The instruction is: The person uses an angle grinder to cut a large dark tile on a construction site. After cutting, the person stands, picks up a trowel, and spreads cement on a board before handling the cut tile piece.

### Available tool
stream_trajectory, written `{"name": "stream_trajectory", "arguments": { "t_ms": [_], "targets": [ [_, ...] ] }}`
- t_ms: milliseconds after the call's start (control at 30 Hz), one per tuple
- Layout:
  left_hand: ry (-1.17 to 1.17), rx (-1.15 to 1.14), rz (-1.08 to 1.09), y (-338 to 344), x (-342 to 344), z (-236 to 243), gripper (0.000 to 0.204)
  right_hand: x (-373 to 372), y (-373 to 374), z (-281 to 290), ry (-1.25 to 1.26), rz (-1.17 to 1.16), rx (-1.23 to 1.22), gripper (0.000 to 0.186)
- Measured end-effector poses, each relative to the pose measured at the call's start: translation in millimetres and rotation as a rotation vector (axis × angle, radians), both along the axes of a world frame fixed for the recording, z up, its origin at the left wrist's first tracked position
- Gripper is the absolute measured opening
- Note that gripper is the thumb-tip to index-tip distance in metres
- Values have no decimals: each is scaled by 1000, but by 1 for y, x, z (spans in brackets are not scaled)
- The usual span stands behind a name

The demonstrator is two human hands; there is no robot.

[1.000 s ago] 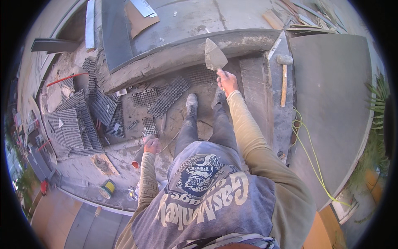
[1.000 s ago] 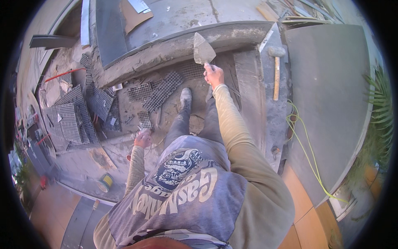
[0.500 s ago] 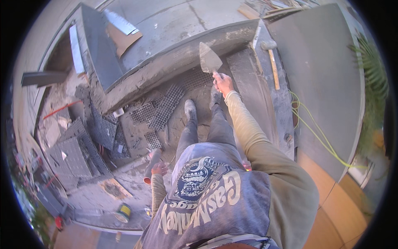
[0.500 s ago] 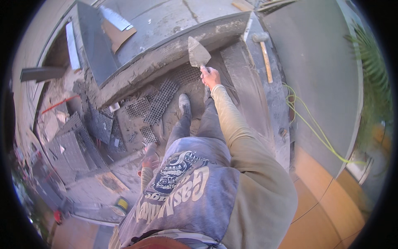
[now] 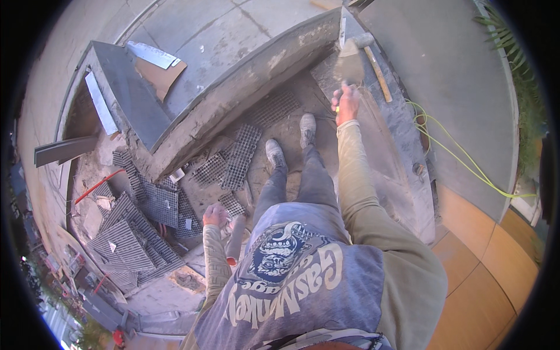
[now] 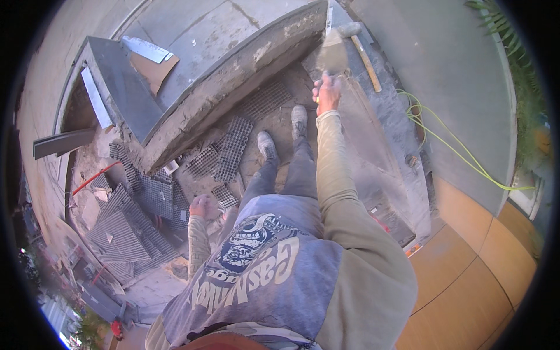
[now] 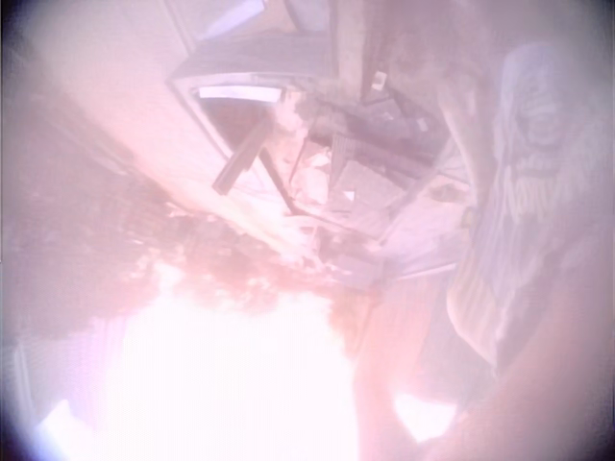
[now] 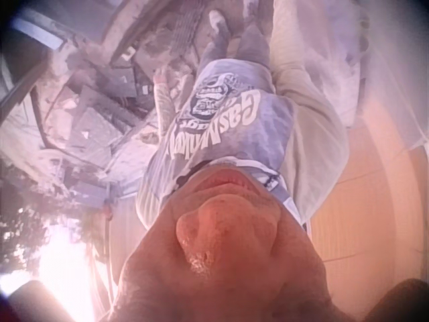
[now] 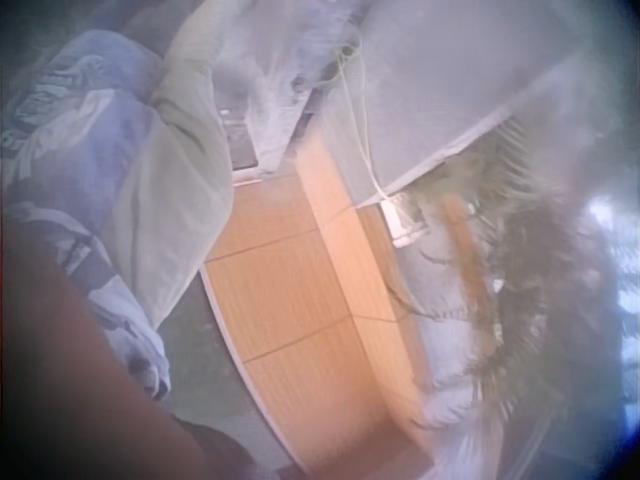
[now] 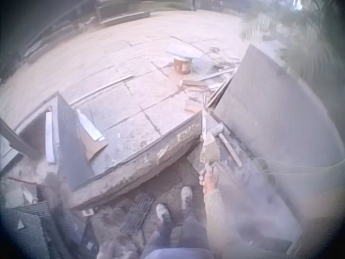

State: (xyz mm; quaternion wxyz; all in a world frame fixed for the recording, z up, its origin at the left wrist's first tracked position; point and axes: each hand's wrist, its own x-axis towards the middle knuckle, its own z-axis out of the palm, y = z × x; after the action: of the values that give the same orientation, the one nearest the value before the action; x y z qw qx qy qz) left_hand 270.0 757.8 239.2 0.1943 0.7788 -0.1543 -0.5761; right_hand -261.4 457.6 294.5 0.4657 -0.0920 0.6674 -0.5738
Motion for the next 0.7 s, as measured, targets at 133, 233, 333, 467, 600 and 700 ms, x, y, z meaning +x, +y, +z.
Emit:
{"name": "stream_trajectory", "arguments": {
  "t_ms": [133, 233, 333, 467, 600, 700],
  "targets": [
    [39, 12, 39, -6, -3, 1, 28, 17, -15, -13, 223, -164, -53, 20],
    [2, 26, -94, 10, 2, -1, 28, 75, -12, -61, 189, 81, 179, 20],
    [-29, 70, -173, 30, -8, -7, 28, 178, 47, -50, 495, 503, 181, 46],
    [40, 133, -11, 76, -14, -11, 23, 220, 119, -33, 226, 545, 154, 46],
    [-23, 98, -113, 137, -37, -20, 23, 169, 144, 0, -77, 530, 238, 32],
    [89, 262, 18, 217, -40, -40, 24, 85, 117, 20, -119, 223, 80, 13]
  ]
}}
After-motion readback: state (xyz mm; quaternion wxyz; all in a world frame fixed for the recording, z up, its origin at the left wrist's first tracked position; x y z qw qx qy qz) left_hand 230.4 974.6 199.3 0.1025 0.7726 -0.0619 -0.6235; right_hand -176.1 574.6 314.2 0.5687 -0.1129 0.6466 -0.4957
